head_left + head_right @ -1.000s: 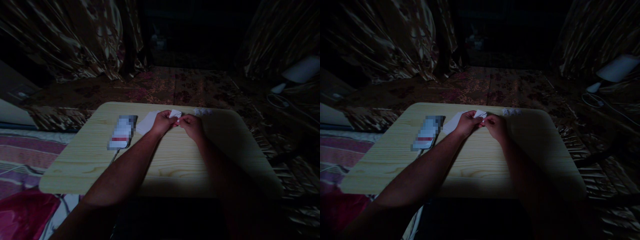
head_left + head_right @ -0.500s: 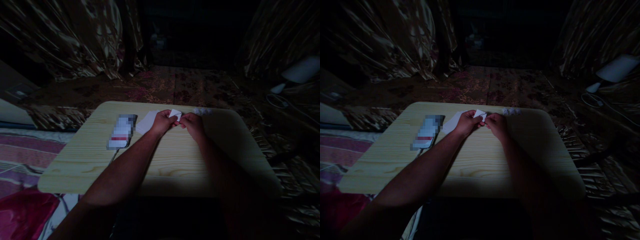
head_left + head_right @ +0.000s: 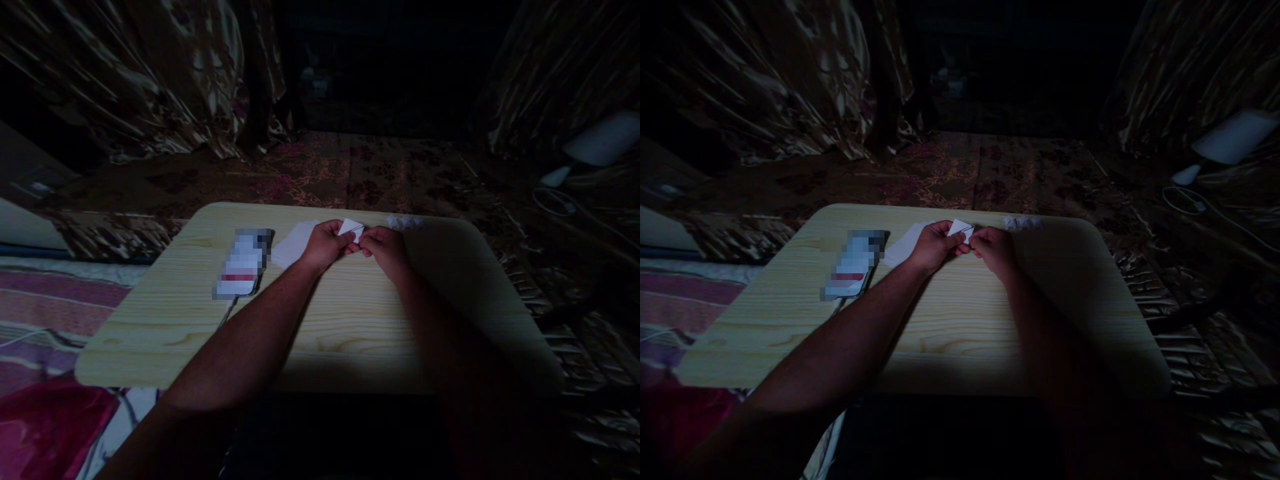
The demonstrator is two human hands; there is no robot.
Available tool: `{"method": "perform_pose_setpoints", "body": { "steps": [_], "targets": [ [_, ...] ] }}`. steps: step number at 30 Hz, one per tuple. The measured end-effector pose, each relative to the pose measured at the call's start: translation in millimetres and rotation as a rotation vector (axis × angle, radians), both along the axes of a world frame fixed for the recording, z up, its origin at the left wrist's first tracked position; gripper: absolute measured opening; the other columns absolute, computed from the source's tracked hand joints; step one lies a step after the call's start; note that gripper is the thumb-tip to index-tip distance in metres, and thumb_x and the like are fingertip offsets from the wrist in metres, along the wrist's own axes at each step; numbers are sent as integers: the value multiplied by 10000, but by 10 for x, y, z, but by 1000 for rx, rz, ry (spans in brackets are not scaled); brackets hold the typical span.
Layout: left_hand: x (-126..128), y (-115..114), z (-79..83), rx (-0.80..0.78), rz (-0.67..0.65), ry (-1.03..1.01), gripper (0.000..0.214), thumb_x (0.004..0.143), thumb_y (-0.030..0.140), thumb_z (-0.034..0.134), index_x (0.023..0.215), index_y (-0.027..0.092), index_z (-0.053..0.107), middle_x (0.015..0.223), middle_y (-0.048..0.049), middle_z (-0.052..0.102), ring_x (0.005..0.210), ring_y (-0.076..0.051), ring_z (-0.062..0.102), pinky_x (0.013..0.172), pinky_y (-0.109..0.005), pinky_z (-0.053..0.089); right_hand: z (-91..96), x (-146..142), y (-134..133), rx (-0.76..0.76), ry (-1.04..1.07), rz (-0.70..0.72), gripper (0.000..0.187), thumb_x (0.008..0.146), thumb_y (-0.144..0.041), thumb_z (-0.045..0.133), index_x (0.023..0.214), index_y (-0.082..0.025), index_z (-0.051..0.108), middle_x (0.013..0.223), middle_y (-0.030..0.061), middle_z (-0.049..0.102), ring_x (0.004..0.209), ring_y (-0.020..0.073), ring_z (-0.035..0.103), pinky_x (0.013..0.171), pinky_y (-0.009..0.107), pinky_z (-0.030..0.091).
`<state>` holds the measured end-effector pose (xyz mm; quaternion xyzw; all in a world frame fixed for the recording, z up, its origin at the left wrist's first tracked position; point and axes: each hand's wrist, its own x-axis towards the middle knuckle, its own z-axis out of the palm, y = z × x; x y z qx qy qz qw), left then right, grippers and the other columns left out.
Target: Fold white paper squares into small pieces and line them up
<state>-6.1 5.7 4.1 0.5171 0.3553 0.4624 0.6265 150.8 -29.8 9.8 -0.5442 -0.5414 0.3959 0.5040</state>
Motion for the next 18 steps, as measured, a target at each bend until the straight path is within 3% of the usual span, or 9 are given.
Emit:
{"method": "perform_pose_setpoints", "body": {
  "steps": [18],
  "targets": [
    [17,-20,10,27,11,27,340,679,334,852,833,109,650,609,-42,688,518,-112,633,504,-203,488,14,-15,-2,-26,-39,-32,165,684,-313,655,754,-164,669,545,-33,618,505,112,555,511,227,409]
  ]
}}
